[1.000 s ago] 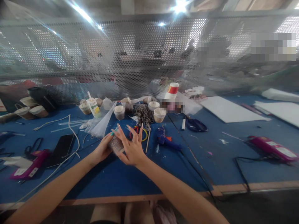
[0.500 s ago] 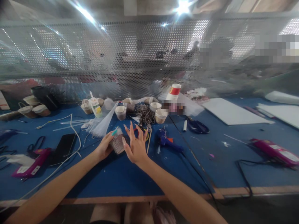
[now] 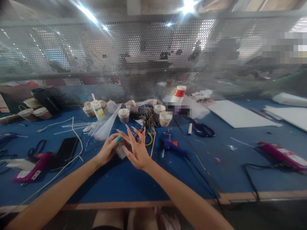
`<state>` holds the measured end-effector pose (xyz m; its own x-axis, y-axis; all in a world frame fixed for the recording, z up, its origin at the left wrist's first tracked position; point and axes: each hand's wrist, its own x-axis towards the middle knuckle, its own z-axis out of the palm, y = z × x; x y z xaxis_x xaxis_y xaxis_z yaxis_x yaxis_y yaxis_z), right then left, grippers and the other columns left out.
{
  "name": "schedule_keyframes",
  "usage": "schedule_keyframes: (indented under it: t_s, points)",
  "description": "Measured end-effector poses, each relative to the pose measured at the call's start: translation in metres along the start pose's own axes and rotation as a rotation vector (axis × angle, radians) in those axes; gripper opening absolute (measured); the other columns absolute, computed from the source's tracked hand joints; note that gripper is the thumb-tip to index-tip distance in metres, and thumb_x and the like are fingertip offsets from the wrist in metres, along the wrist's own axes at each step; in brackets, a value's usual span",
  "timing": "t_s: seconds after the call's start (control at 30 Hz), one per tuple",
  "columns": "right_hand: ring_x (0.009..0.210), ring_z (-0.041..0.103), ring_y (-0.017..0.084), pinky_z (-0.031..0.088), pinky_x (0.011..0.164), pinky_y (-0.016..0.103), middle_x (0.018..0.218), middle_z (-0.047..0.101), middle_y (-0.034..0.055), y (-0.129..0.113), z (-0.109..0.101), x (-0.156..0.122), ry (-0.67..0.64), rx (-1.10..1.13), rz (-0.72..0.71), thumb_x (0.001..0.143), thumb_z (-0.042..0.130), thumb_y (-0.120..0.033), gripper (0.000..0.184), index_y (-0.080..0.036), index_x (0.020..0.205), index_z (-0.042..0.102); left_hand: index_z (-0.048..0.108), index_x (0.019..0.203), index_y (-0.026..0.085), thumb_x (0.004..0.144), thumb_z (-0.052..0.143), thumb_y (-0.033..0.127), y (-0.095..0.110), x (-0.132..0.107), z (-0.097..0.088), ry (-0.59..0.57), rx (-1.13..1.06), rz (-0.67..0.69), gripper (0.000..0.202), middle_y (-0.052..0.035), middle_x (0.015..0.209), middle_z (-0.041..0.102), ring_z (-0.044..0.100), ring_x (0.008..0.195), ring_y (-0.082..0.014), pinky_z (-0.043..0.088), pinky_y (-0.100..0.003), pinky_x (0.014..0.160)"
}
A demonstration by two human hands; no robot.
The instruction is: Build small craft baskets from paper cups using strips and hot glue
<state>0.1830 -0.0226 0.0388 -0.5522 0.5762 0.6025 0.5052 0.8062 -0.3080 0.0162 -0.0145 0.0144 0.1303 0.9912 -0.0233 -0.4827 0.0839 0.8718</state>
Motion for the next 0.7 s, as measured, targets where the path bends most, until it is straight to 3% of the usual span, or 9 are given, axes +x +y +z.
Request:
schedule_keyframes:
  t_s: [0.27,0.53,0.7]
  points:
    - [0.133,0.007,0.028,-0.009,0.1,0.06,0.135,0.045,0.0045,-0.005,-0.002,-0.001,0.047,-0.081,0.012,0.085,0.024,-0.037,0.069,-0.015,0.141,-0.012,0.054,0.097,0.018,0.063,0.071,0.035,0.001,-0.001,0.001,0.014,0.064,0.043,0.042,-0.0019,0.09,0.058,0.057,0.074,-0.0118,0.045,-0.021,0.064]
    - [0.134,0.002,0.033,-0.007,0.101,0.061,0.144,0.029,0.0054,-0.005,-0.005,0.0,0.053,-0.126,-0.03,0.083,0.025,-0.043,0.071,-0.016,0.142,-0.005,0.052,0.1,0.019,0.061,0.072,0.033,-0.002,0.002,-0.006,0.022,0.205,0.143,0.047,-0.0033,0.093,0.059,0.057,0.082,-0.0159,0.044,-0.027,0.074]
    - [0.133,0.007,0.031,-0.008,0.101,0.061,0.138,0.04,0.0027,-0.004,-0.008,0.001,0.037,-0.126,-0.018,0.085,0.02,-0.043,0.069,-0.017,0.141,-0.01,0.052,0.101,0.019,0.06,0.072,0.031,-0.005,0.003,-0.01,0.021,0.263,0.193,0.047,-0.0032,0.097,0.058,0.055,0.089,-0.0165,0.043,-0.028,0.08]
